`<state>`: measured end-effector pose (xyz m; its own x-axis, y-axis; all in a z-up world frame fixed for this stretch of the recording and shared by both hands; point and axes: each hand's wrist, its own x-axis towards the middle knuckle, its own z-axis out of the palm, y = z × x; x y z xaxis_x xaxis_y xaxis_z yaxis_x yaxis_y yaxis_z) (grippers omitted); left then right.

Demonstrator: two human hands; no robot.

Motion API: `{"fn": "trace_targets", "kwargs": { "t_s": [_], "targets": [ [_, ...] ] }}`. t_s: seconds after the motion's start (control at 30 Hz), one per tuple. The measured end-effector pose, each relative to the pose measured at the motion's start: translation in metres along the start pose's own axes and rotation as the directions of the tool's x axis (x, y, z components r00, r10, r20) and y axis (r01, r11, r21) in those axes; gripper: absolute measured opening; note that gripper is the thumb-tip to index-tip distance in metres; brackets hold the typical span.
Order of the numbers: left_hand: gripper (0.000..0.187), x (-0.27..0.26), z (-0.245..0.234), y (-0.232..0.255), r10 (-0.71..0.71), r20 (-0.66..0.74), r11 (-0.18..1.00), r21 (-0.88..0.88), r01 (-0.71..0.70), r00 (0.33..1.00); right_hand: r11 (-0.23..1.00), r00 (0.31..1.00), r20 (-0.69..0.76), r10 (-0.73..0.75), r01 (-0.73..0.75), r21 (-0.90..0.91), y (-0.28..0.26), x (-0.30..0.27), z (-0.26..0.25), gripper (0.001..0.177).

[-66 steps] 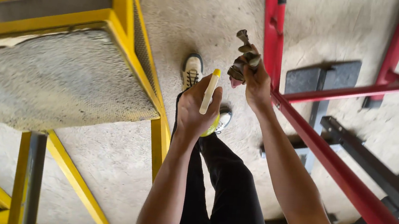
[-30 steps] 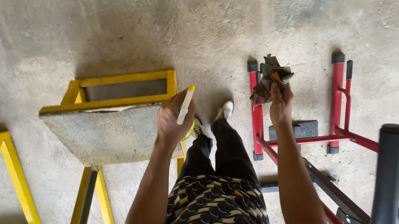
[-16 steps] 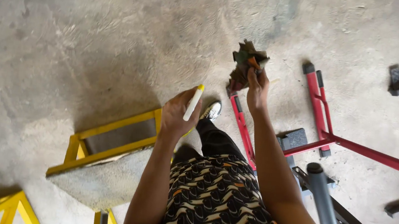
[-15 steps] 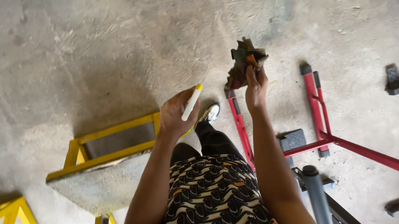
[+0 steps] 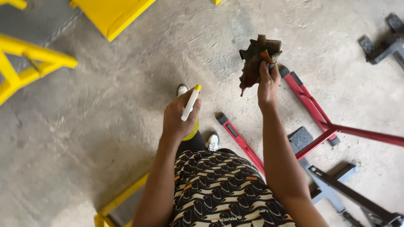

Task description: Cleaning and wiping down various gym machines and benches with a spray bottle and cloth.

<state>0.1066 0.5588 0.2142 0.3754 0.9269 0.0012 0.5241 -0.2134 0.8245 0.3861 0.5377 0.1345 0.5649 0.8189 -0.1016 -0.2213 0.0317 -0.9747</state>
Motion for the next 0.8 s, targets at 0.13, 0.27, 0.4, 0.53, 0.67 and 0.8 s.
{"fn": "trace_targets", "kwargs": {
  "t_s": [0.13,0.27,0.4,0.53,0.67,0.8],
  "targets": [
    [0.037,0.073,0.012,-0.003,0.118,0.108,0.993,-0.038,-0.115,0.987,0.994,0.994,-0.109,-0.023,0.011,-0.112,-0.006,0.035,-0.032,0.027],
    [0.037,0.148,0.0,0.024,0.099,0.333,0.994,0.007,-0.107,0.938,0.98,0.966,-0.255,-0.04,-0.011,-0.198,-0.008,0.049,-0.069,0.028],
    [0.036,0.214,-0.001,0.035,0.28,0.35,0.96,-0.105,-0.26,0.894,0.98,0.911,-0.405,-0.073,-0.009,-0.199,-0.02,0.043,-0.094,0.033],
    [0.032,0.271,0.019,0.051,0.385,0.483,0.909,-0.049,-0.415,0.786,0.98,0.829,-0.549,-0.11,-0.003,-0.201,-0.024,0.016,-0.098,0.037],
    [0.032,0.305,0.063,0.077,0.576,0.523,0.793,-0.171,-0.585,0.628,0.987,0.712,-0.697,-0.084,-0.038,-0.158,-0.039,-0.013,-0.092,0.035],
    [0.028,0.314,0.116,0.117,0.592,0.633,0.767,-0.252,-0.59,0.499,0.998,0.598,-0.8,-0.049,-0.011,-0.07,-0.041,-0.04,-0.097,0.035]
  ]
}}
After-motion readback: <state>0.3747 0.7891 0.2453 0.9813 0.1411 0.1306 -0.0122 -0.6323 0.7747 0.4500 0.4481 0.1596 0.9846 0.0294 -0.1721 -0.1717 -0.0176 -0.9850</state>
